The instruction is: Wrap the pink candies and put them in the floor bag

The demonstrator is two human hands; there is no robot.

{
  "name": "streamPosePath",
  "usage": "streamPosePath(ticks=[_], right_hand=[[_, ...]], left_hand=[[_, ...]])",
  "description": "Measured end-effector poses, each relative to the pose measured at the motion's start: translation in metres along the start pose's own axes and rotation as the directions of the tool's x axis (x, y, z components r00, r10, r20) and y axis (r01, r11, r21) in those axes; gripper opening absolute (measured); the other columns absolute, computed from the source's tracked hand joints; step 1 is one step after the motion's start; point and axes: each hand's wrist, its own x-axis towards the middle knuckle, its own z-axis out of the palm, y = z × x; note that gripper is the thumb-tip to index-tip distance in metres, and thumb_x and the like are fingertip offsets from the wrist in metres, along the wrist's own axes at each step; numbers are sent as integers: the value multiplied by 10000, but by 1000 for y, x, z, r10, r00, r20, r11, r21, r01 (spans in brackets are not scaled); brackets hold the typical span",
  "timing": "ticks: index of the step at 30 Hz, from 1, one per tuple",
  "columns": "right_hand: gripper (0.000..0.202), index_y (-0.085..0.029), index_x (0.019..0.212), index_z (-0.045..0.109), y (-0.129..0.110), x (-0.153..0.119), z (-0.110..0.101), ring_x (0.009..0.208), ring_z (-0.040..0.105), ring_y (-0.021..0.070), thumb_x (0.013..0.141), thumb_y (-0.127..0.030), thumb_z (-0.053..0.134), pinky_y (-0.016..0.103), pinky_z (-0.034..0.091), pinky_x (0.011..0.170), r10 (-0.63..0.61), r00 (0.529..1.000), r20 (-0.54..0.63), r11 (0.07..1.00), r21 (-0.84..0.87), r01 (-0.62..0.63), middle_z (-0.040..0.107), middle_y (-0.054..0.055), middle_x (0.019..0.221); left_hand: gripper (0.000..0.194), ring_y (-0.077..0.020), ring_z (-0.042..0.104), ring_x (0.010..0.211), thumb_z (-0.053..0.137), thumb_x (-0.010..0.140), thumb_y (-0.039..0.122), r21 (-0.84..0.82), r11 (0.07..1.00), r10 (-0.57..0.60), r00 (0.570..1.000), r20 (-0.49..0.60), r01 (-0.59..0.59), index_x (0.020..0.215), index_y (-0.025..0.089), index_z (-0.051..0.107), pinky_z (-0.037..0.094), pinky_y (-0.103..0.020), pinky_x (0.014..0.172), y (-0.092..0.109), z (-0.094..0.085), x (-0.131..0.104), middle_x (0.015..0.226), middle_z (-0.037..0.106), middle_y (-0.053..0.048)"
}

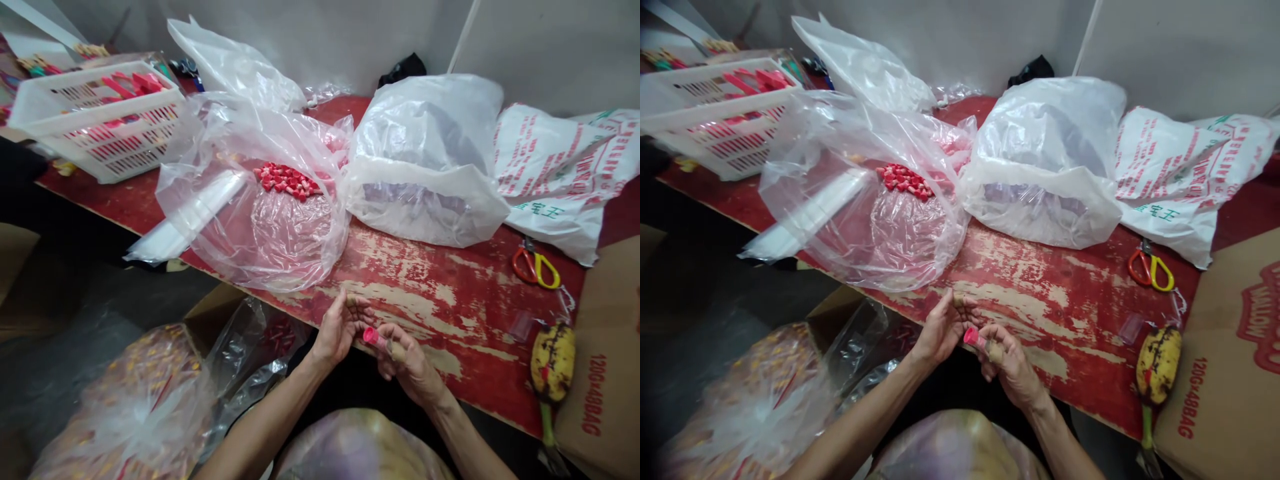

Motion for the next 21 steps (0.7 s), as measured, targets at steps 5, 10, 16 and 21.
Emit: streamPosePath(ticks=[5, 10, 16, 21], right_hand=[[188, -236, 976, 555, -7, -10, 0, 700, 468, 104, 821, -337, 592, 244, 377, 616, -203, 978, 54, 806, -557, 198, 535, -24, 847], [170, -239, 959, 504, -13, -11, 11, 822, 508, 137, 828, -135, 481, 284, 415, 734, -380, 877, 295, 473, -753, 458, 517, 5, 918], [178, -224, 1092, 495, -12, -10, 12, 811, 568, 164, 933, -256, 421, 305, 437, 711, -236, 909, 343, 371, -833, 411, 610, 42, 938], [179, -235, 1089, 528, -14, -10, 11, 857, 567, 160, 935, -232, 437, 293, 452, 755, -266, 890, 369, 359, -819, 447, 608, 34, 949]], left_hand=[[536, -143, 600, 582, 307, 946, 467, 76, 997, -6, 1000, -3, 6, 767, 100, 655, 466, -242, 572, 2, 6, 2, 673, 654, -96], [571, -115, 565, 548, 374, 900, 565, 117, 991, -71, 997, 41, 66, 755, 95, 663, 428, -221, 587, -6, 10, 4, 647, 646, -85], [589, -126, 570, 558, 439, 833, 647, 160, 985, -70, 997, 22, 66, 777, 103, 660, 421, -237, 593, -12, 6, 6, 660, 652, -82], [561, -120, 559, 532, 436, 843, 628, 143, 987, -73, 997, -17, 75, 778, 111, 645, 426, -238, 571, -10, 2, 7, 658, 647, -78]])
